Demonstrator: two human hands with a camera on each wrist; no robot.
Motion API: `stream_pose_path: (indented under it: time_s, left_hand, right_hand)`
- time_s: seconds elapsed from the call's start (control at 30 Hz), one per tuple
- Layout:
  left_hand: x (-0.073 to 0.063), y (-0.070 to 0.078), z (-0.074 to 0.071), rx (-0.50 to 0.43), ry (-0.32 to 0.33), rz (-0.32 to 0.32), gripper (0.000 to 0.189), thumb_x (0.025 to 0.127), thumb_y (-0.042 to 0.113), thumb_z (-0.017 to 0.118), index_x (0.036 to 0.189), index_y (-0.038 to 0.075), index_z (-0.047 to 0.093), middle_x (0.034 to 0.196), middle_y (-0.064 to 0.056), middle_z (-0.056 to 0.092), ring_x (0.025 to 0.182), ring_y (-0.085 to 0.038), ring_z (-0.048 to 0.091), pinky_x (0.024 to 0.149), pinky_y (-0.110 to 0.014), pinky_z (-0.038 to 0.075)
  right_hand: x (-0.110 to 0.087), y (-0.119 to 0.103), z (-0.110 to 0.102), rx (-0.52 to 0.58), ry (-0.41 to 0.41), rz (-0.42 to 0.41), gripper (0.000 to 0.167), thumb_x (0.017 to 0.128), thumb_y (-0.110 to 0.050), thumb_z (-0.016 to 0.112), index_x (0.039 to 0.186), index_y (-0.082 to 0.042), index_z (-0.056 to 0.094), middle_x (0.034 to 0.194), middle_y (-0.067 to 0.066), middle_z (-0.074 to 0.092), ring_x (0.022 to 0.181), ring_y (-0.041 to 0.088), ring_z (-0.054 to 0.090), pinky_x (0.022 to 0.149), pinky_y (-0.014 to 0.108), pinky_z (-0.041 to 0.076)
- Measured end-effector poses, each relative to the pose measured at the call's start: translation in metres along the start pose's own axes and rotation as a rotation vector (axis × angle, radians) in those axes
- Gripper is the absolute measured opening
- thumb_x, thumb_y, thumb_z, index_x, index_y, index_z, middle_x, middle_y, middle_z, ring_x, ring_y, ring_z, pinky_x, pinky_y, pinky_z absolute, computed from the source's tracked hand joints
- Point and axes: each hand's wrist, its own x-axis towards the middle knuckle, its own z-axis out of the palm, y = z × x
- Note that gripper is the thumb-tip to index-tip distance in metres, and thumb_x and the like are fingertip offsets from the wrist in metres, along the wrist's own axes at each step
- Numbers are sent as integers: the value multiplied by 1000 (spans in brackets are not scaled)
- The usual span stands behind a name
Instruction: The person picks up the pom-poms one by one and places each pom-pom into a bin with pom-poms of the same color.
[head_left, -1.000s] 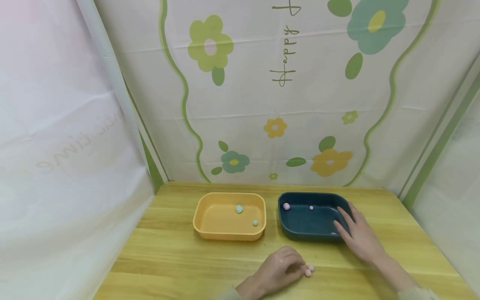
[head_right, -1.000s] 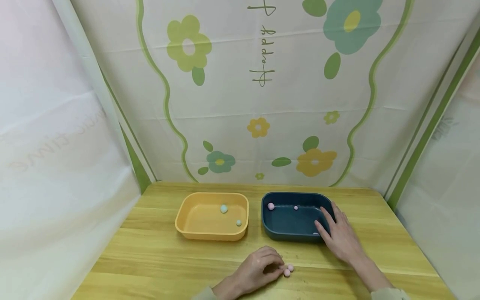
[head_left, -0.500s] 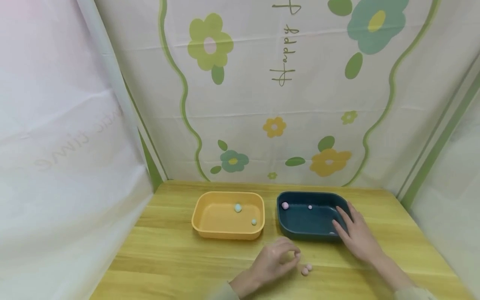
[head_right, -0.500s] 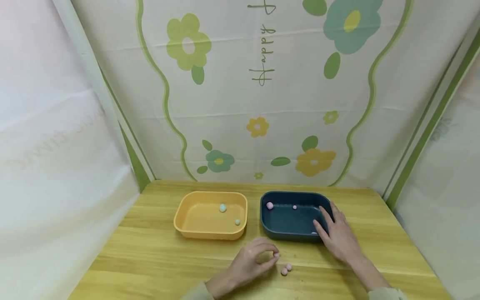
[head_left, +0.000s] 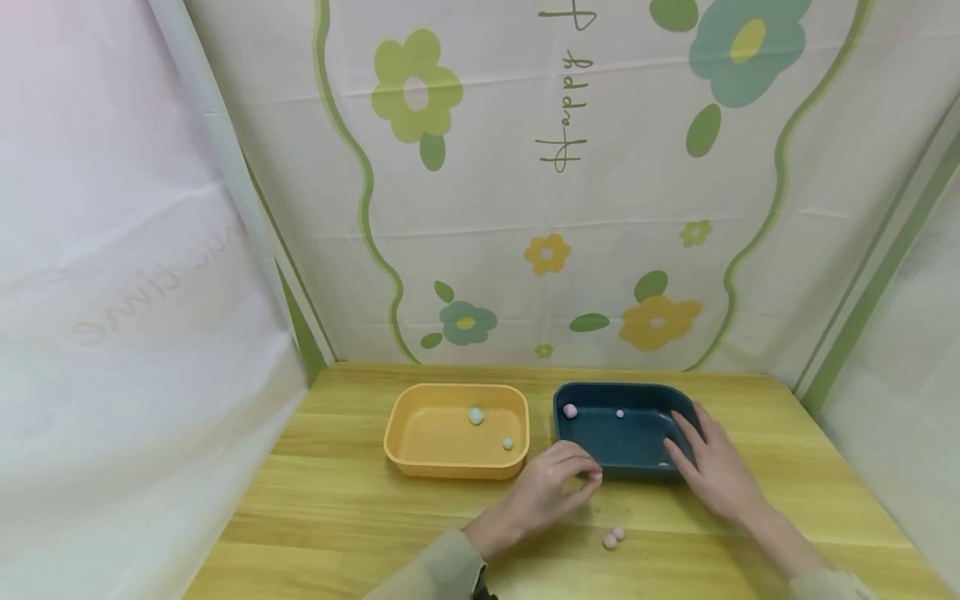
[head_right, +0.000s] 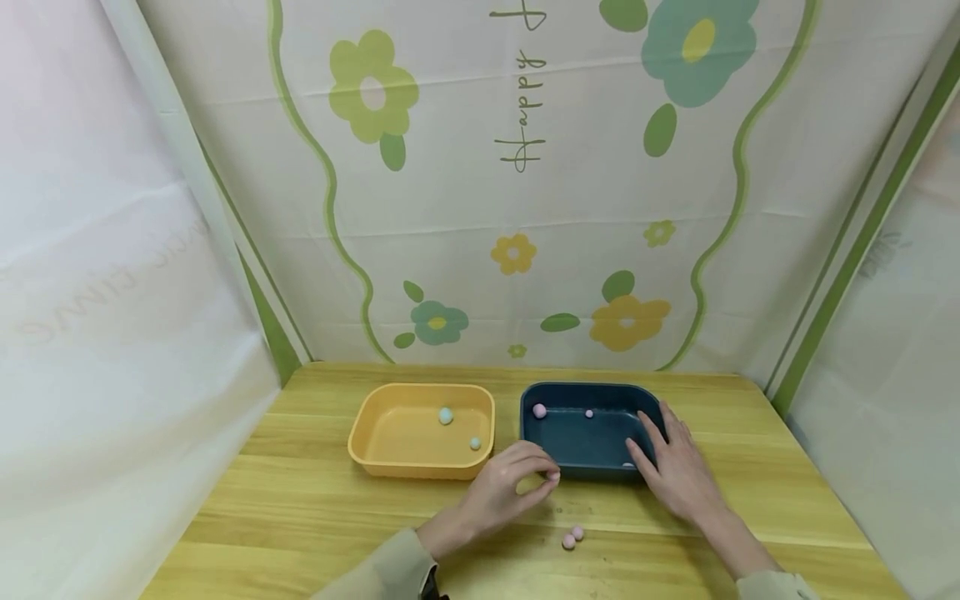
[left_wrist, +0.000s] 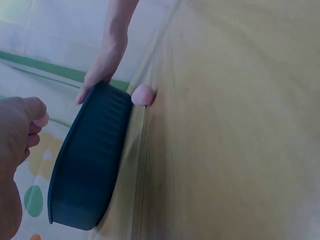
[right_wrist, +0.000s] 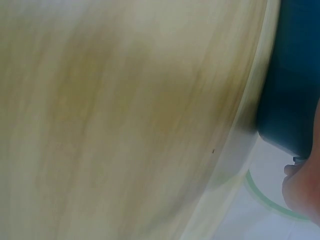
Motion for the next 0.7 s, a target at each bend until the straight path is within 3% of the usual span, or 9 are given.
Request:
stream_pose_path:
  time_s: [0.3,0.57,0.7]
  left_hand:
    - [21,-5,21,16,-37,-35,14,96,17,87,109,15,83,110,6,81,109,-8,74,104,-8,54]
    - [40,-15,34,8,6,-111,15,98,13,84,113,12,82,113,2,82,113,-10,75,107,-12,55]
    - [46,-20,39,31,23,-105,15,96,13,86,111,12,83,112,3,82,112,-10,75,105,-13,56]
  right_hand:
    - [-3,3,0,-20,13,-2,62,114,-36,58,160,5,49,170,44,28,149,70,35,117,83,35]
    - [-1,0,0,-20,10,-1,63,114,-37,58,161,3,49,172,43,26,150,69,35,116,83,36]
    - [0,0,1,-24,5,-1,63,114,-38,57,161,3,48,172,43,27,151,69,34,117,82,36]
